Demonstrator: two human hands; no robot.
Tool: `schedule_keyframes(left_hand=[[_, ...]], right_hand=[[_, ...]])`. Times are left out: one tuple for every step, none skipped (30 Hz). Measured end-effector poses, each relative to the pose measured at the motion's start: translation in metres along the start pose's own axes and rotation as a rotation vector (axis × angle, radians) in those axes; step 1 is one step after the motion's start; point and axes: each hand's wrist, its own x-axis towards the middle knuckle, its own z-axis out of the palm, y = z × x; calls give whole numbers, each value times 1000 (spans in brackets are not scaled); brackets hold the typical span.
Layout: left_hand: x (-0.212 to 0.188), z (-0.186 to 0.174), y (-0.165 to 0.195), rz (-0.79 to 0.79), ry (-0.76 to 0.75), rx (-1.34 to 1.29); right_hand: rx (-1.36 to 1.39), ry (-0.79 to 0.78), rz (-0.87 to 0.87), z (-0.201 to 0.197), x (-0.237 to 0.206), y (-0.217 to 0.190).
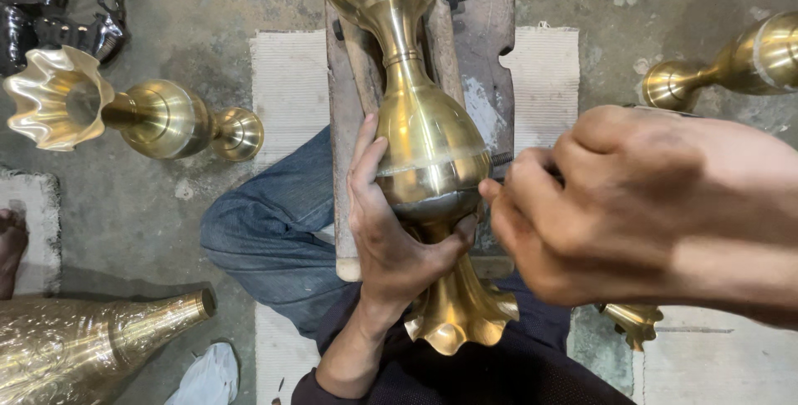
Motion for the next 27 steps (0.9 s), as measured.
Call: schedule_keyframes(left_hand=[[-1, 0, 2, -10, 0, -1], [-1, 0, 3, -20, -4, 10], [-1, -1, 4, -25, -8, 20], [-2, -1, 6, -32, -14, 28], [-3, -1, 7, -26, -11, 36], [-3, 0, 8, -21, -6, 45], [-5, 0, 10, -21, 1, 56], [-7, -1, 11, -36, -7, 51], [-9, -2, 12, -52, -16, 46], [-12, -3, 14, -66, -21, 41], [-13, -4, 15, -52, -23, 85], [-15, -5, 17, -41, -25, 130], [-19, -7, 19, -37, -27, 175], [-22, -12, 22, -139, -43, 148], [-26, -18, 24, -244, -61, 118], [-29, -24, 27, -353, -80, 87], [-33, -28, 29, -396, -128, 0], [-37, -34, 32, -438, -174, -88], [-40, -37, 34, -479, -218, -177], [-41, -37, 33, -474, -244, -208], [-41, -37, 32, -465, -271, -239], [-42, -36, 32, -458, -298, -271], [-42, -37, 29, -489, -301, -285], [-42, -39, 27, -521, -308, -300], [-43, -39, 24, -553, -312, -316], [-44, -39, 22, -556, -319, -381], [-45, -38, 20, -562, -326, -447]], right_hand=[[-21, 3, -13, 0, 1, -1], [-41, 7, -26, 1, 2, -3], [-60, -1, -33, 1, 3, -4], [-75, -10, -40, 2, 4, -6], [-64, -50, -18, 2, 3, -7], [-54, -88, 1, 2, 1, -8], [-50, -134, -1, 2, 0, -9], [-46, -180, -2, 2, -1, -10], [-49, -236, -20, 3, -2, -12], [-43, -184, 6, 4, -5, -13], [-36, -132, 32, 6, -9, -15], [-14, 27, 101, 8, -16, -15], [21, 99, 171, 11, -24, -17], [61, 174, 239, 15, -31, -20], [113, 161, 310, 18, -39, -26], [239, 184, 403, 24, -45, -34], [365, 219, 495, 30, -51, -41], [563, 288, 608, 37, -56, -48], [763, 354, 716, 45, -59, -56], [845, 387, 820, 51, -63, -66], [927, 420, 926, 55, -67, -77], [1009, 450, 1033, 59, -71, -88], [1068, 464, 1088, 62, -74, -99], [1129, 476, 1145, 65, -78, -110], [1188, 488, 1200, 68, -80, -121], [1217, 541, 1243, 72, -80, -131], [1249, 594, 1285, 76, -78, -140]])
